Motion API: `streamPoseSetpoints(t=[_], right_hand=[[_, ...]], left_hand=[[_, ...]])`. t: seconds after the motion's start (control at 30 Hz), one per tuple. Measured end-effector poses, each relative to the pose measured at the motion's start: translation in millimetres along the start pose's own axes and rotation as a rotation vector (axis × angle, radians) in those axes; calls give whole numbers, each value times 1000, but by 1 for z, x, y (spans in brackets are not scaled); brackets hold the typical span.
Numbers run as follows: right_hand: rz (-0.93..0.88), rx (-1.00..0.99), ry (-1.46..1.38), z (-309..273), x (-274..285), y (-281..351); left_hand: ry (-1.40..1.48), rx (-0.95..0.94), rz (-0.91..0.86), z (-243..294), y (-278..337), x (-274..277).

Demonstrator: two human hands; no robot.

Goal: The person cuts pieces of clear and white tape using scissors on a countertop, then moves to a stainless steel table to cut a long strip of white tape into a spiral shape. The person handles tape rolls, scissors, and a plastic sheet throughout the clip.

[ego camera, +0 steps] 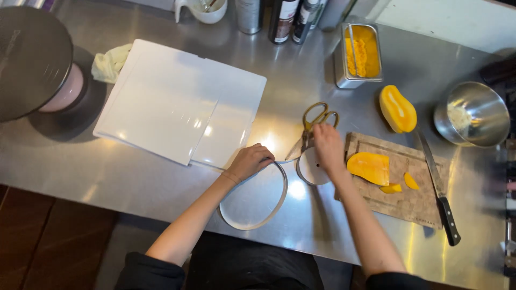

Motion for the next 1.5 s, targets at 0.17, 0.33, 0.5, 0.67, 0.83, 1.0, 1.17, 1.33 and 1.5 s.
streamPoseSetpoints(t=[0.17,0.33,0.5,0.67,0.83,1.0,1.17,1.33,1.5], right_hand=[[-129,511,200,36,-30,-40],[-407,660,395,40,-16,-46],[-255,-5,-368,87,57,-1],[-719,-827,-1309,-27,52,116],[-645,-931,-1631,-114,28,150],[-585,-1092,-1791,-140,11,139],[-650,-1067,-1579,-131,1,122],[-691,-971,-1478,-130,5,107],[-678,-974,-1412,-125,-10,116]], left_hand=[[-12,56,37,-7,5,-6],[-32,65,18,-8,1,-3],[14,-6,-266,-6,-11,-15],[-77,-97,-345,-15,-34,-15],[-162,-192,-120,17,-48,15],[-148,-390,132,52,-26,50],[-179,-424,133,46,-13,55],[-163,-430,156,39,-9,55],[-153,-452,159,35,-7,54]])
Point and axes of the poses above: each hand's wrist, its own y-axis away from the middle knuckle, its own x-axis out of the back of the hand, z = x × y, the point moved 8 cm from there along -y, towards the middle knuckle, and after that the axes turned 3 degrees about -x, right-handed, at the moved point
